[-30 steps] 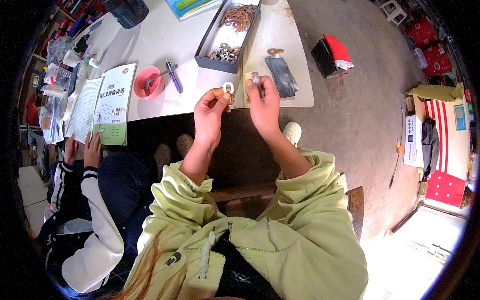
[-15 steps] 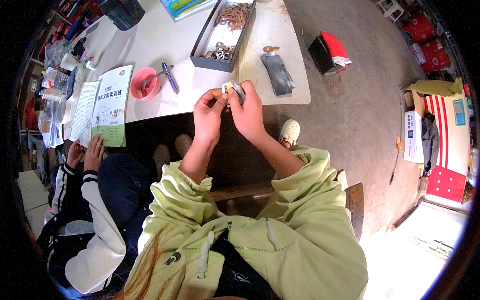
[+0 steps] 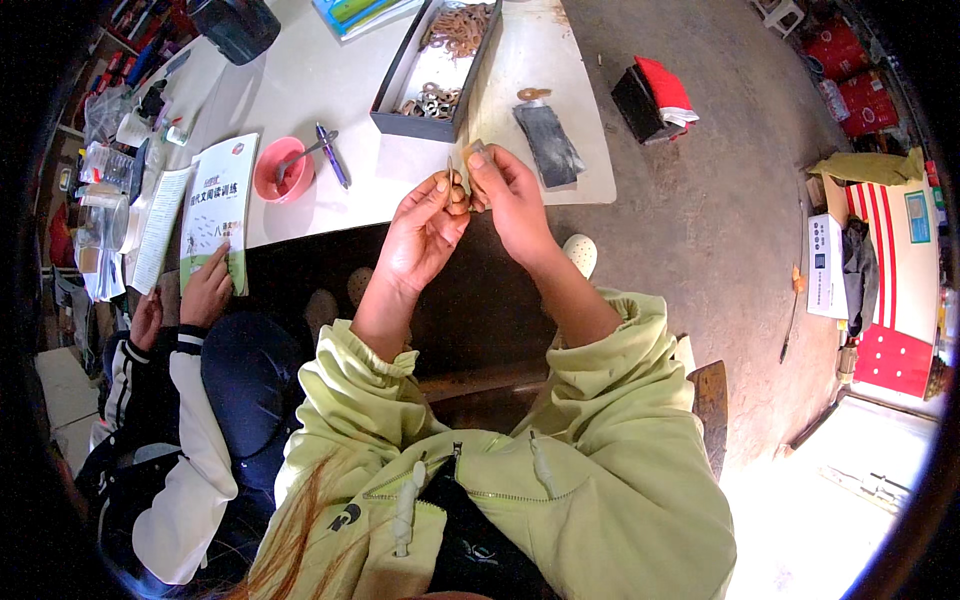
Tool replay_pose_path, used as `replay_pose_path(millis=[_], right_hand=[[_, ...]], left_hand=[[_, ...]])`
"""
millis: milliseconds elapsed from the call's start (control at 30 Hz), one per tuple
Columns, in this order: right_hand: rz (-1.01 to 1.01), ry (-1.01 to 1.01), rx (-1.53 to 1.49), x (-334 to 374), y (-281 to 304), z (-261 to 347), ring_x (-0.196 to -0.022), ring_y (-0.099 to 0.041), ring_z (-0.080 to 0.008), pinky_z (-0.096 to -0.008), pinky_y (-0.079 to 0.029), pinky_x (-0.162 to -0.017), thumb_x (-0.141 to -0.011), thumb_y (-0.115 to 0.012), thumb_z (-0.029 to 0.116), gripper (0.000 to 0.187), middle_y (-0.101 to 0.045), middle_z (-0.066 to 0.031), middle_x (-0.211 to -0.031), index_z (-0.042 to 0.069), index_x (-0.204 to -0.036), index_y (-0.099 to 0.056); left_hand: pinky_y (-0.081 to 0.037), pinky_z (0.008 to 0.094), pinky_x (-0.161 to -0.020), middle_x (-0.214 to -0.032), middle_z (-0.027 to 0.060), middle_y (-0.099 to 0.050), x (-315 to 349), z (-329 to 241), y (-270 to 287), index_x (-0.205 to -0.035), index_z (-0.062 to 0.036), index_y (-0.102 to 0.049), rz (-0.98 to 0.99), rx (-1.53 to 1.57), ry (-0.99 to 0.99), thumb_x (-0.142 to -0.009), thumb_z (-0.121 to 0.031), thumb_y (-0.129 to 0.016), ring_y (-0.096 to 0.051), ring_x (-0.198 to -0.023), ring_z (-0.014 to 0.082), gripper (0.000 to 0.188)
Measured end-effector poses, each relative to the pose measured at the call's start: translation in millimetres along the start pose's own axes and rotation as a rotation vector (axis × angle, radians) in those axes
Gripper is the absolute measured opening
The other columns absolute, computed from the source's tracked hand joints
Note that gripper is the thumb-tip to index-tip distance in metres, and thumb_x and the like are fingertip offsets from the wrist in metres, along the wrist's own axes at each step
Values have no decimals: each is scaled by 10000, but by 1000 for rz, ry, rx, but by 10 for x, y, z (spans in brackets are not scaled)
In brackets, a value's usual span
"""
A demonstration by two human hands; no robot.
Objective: The person sits at a table and assembles keyrings by hand. They pick up small metal rings and a rectangular tag, then thread the rings through the tag's hole. The person handles the components one at a time, occasionally picking up a water bottle and placing it back on the table.
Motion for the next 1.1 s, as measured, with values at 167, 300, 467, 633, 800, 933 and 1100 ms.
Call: replay_pose_path(millis=[167,300,467,633,800,933,1100], right_hand=[[97,107,359,4,-78,57,-654,-400,-22,-196,-350,-558,-902,-543,193,254,-474,37,-665,23,-728,-472],[103,35,243,16,-85,63,-658,-412,-26,-201,-357,-556,-904,-540,197,228,-480,40,-673,29,-755,-497],[25,-43,225,108,-52,56,-678,-433,-28,-191,-372,-572,-905,-542,227,200,-507,41,-728,36,-844,-557],[16,-135,253,144,133,-63,-778,-502,-40,-190,-440,-628,-900,-551,248,223,-537,30,-851,48,-999,-543],[51,11,250,129,18,-8,-606,-373,0,-173,-284,-478,-920,-505,198,149,-445,65,-709,59,-864,-508],[91,-66,125,120,62,-38,-565,-334,1,-166,-251,-459,-926,-491,194,144,-425,74,-700,67,-860,-501],[0,-42,196,144,-7,18,-541,-313,8,-162,-235,-444,-923,-501,192,129,-421,78,-701,64,-909,-515]], left_hand=[[-417,225,-582,-796,51,-571,-1,57,28,-973,-7,-557,21,-9,62,-893,-120,-530,-512,-671,121,142],[-379,211,-540,-758,39,-552,-17,46,-9,-983,-9,-552,63,-86,87,-888,-129,-540,-461,-617,106,153],[-403,196,-576,-801,15,-542,52,68,-55,-994,-23,-545,150,-100,173,-884,-119,-551,-494,-666,79,146],[-403,197,-581,-792,10,-557,40,159,-61,-959,-38,-545,206,-86,192,-876,-139,-567,-512,-669,78,132],[-427,226,-594,-807,36,-585,82,140,-43,-1036,-23,-539,114,-28,164,-883,-118,-547,-542,-684,97,180],[-423,211,-585,-836,27,-584,131,130,-117,-968,-27,-563,171,-119,175,-893,-117,-533,-543,-695,104,121],[-409,196,-566,-821,13,-568,121,94,-122,-969,-27,-558,182,-116,154,-903,-139,-525,-533,-697,89,134]])
Point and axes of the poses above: each hand's wrist, its own x-axis away from the middle knuckle, its own y-axis out of the back of the hand, z = x × y, the point moved 8 cm from there along -x, towards the middle knuckle
